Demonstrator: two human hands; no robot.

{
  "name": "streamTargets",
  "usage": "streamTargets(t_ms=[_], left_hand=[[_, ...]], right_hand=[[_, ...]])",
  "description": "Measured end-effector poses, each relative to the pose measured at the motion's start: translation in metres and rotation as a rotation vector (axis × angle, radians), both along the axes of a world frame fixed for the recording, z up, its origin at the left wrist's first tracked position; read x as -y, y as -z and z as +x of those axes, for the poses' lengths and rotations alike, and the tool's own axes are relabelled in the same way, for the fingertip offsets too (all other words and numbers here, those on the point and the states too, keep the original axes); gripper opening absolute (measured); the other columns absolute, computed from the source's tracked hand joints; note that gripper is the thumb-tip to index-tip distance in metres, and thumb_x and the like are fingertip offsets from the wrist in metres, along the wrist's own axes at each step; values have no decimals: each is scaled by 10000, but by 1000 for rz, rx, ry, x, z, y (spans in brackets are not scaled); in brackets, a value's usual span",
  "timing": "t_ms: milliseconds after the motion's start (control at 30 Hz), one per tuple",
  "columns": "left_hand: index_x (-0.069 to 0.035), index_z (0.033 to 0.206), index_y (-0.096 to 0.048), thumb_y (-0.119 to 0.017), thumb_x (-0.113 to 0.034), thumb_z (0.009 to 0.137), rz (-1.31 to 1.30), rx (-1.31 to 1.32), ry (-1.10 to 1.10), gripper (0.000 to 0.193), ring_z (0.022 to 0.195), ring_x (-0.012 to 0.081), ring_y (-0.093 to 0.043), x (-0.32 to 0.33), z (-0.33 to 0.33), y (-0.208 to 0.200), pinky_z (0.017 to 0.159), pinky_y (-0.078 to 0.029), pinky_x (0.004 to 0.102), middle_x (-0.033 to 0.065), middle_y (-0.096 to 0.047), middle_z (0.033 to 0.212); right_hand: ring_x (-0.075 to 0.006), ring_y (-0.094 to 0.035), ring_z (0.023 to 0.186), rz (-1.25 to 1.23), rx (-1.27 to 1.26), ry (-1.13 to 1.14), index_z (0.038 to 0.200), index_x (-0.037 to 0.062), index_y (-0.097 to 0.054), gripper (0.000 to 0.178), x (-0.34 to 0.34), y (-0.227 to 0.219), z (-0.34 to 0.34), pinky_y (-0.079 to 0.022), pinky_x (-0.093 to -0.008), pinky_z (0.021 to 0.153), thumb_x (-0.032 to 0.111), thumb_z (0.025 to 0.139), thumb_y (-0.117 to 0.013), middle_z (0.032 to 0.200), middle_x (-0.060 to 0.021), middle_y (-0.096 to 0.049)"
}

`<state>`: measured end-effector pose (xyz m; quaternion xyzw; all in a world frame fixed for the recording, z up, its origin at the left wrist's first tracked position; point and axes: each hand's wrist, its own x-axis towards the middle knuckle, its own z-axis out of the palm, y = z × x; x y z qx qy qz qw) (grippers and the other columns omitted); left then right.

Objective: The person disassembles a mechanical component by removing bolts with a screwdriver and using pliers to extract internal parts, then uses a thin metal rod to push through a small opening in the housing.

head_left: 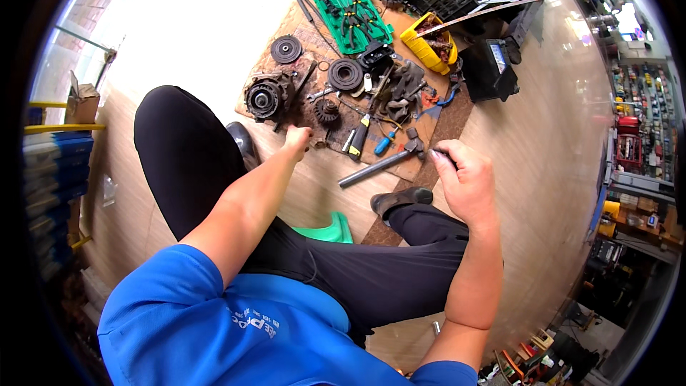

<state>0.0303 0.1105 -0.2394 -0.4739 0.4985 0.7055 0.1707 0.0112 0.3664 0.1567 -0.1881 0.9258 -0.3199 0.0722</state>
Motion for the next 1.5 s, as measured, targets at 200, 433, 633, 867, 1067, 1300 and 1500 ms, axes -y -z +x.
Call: streamTargets(t_ms=[200, 433, 633, 867, 1067, 1300, 1500], left_hand=[[-59, 1212, -537, -633, -160, 835, 130, -39, 7, 402, 919, 213, -583, -14, 0, -6, 693, -503, 396, 109, -611, 1014], [-114, 1458, -324, -603, -105, 868, 372, -522, -23, 652, 1150, 289, -541, -26, -29, -106, 925, -482, 529, 176, -518, 1333], [-58, 1318, -486, -372, -343, 1005, 1025, -629, -16, 438, 1144, 373, -588, -34, -46, -204, 991, -471, 495, 214, -533, 1353], [-20, 1293, -554, -494, -239, 1020, 227, -873, 570, 355, 911, 80, -578, -29, -58, -305, 791, -478, 254, 8, -641, 1083], [29, 1119, -642, -584, -88, 960, 36, -1028, 673, 205, 866, 82, -610, -12, -75, -385, 776, -497, 230, 44, -677, 989], [15, 1152, -628, -626, -140, 943, 456, -891, 575, 260, 932, 175, -657, 2, -71, -367, 857, -527, 307, 97, -680, 1039], [37, 1161, -614, -664, -205, 920, 667, -902, 551, 346, 992, 195, -637, 1, -78, -360, 903, -507, 346, 120, -666, 1078]], right_hand=[[-296, -627, 687, 49, -68, -66, 927, 8, -655, 91, 1, 12, -9, -486, -350, 629, 73, 869, -628, 777, -155, -643], [-336, -650, 821, 176, -72, -122, 921, 73, -657, 143, 9, 21, -20, -512, -431, 721, 194, 900, -586, 851, -132, -672], [-349, -657, 792, 165, -149, -177, 896, 89, -642, 161, 10, 36, -28, -526, -457, 690, 243, 895, -593, 825, -144, -666], [-377, -658, 820, -191, -139, -17, 972, 46, -661, 161, 43, 32, -38, -525, -421, 702, 168, 876, -617, 863, -187, -672], [-307, -694, 771, -471, -73, 85, 1011, 7, -655, 174, 48, 2, -33, -514, -349, 676, 125, 884, -637, 825, -221, -658], [-49, -524, 686, -530, 137, -56, 1016, 14, -662, 132, 56, 7, -28, -443, -238, 620, 105, 933, -614, 747, 18, -620], [-34, -534, 808, -820, 542, -85, 1047, -16, -650, 143, 57, 14, -45, -456, -205, 726, 71, 960, -576, 890, 28, -634]])
